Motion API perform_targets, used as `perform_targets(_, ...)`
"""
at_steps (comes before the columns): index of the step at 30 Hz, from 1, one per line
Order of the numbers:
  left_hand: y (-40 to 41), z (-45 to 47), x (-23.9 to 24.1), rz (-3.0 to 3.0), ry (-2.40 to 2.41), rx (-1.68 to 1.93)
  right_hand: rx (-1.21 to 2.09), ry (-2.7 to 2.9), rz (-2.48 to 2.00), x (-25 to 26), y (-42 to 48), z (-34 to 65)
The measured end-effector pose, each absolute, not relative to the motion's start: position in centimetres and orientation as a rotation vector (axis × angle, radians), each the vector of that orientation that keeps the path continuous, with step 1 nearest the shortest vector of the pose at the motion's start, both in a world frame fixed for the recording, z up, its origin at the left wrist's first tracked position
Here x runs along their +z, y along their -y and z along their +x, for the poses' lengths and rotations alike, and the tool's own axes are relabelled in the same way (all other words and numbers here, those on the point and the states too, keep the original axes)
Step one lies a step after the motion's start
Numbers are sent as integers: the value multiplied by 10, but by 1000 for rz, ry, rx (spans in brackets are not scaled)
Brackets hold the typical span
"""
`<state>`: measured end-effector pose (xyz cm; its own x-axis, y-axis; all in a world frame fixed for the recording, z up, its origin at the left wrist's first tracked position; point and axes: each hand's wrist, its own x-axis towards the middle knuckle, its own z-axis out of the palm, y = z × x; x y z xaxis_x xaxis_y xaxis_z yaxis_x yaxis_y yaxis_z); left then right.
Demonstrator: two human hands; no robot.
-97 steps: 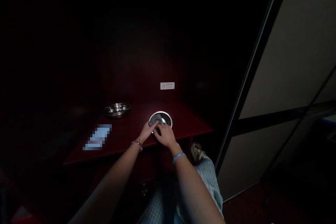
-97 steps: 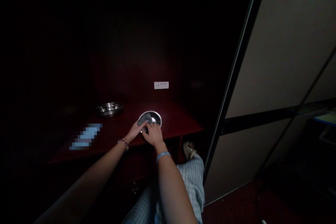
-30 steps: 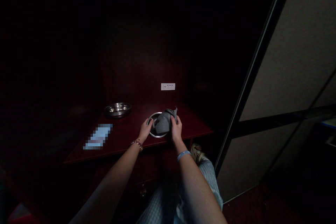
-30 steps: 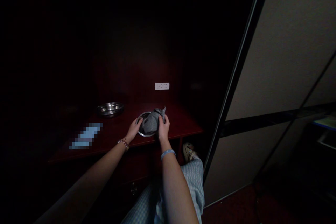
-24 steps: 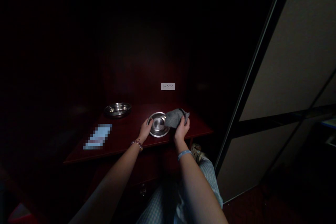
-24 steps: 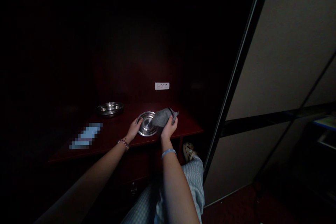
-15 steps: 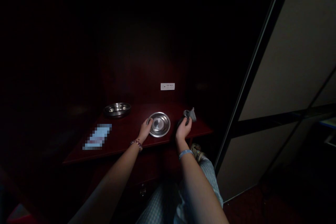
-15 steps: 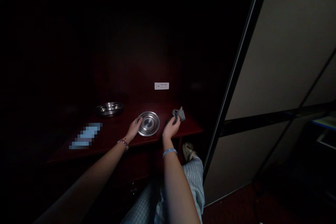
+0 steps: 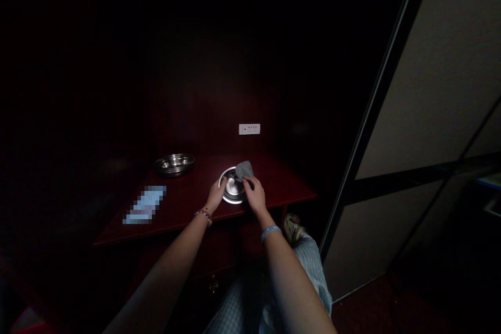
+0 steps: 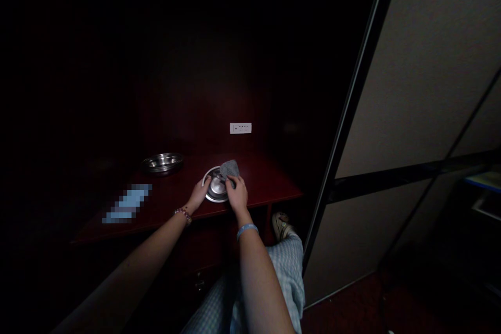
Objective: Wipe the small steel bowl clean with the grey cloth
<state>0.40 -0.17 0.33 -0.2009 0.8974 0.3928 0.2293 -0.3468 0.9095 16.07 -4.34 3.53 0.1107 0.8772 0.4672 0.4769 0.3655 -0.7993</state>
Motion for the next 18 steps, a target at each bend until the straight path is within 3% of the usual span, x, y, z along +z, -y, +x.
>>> perform_targets(18,7,6,7,1520,-1296,1582,222,1675,-1292,28,47,166)
